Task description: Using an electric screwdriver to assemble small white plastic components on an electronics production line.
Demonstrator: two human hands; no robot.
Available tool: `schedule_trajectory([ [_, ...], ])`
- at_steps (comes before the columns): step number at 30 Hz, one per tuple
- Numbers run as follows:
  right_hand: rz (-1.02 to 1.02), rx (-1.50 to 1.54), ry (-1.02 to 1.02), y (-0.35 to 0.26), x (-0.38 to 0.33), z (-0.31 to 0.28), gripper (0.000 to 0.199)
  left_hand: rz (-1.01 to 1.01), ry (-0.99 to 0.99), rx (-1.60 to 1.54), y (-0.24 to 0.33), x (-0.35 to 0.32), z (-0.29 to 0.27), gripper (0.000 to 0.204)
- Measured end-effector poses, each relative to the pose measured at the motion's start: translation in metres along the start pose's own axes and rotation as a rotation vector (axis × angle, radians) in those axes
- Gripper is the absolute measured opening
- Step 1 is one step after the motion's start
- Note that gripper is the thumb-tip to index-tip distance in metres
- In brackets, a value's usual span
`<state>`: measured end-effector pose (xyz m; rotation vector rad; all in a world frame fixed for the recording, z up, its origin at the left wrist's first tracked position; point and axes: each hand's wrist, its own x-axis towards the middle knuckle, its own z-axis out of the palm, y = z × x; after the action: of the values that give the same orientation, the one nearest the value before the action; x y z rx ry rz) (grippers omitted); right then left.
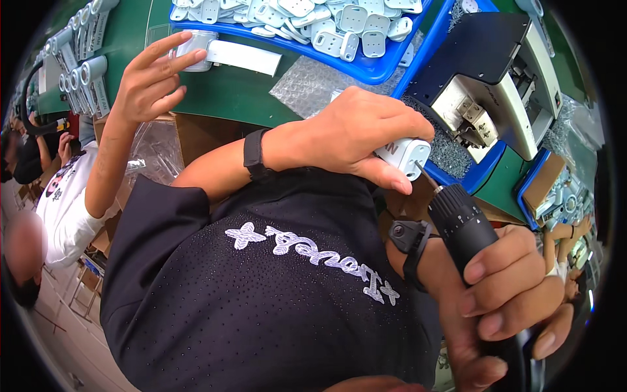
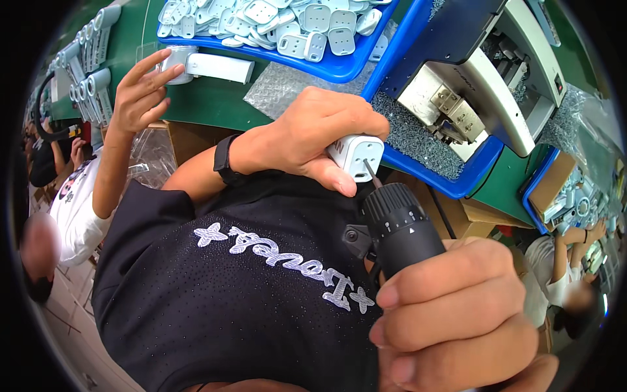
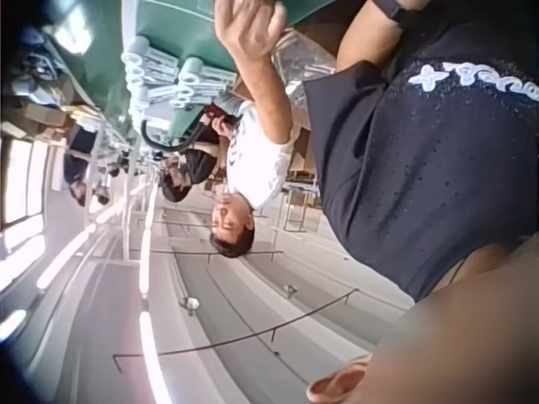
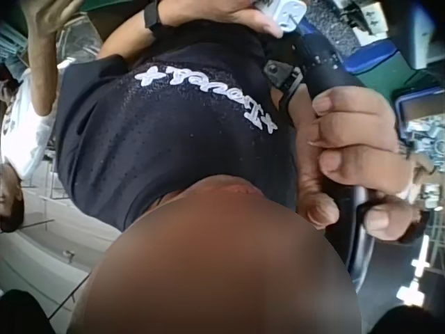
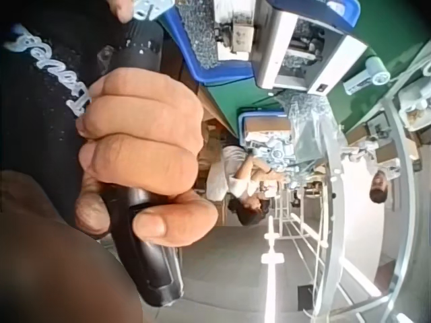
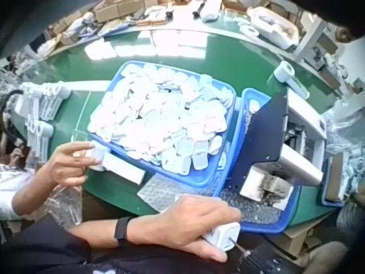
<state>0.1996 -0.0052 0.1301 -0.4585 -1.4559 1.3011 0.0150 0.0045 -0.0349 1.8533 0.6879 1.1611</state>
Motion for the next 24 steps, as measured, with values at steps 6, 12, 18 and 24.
schedule_trajectory([
  [6,-0.083,0.004,0.082,0.002,-0.015,0.002,0.048,0.009,0.008,0.01,-0.004,-0.004,-0.001,0.072],
  [12,-0.159,-0.565,0.411,0.053,-0.008,-0.048,0.027,0.011,0.003,0.011,-0.002,0.0,-0.002,0.073],
  [18,0.021,-0.173,0.474,0.041,-0.008,-0.035,0.029,-0.004,0.013,-0.001,-0.001,-0.002,-0.001,0.074],
  [24,-0.117,0.051,0.328,-0.003,0.003,-0.003,0.042,-0.008,-0.002,0.0,-0.002,-0.001,-0.004,0.075],
])
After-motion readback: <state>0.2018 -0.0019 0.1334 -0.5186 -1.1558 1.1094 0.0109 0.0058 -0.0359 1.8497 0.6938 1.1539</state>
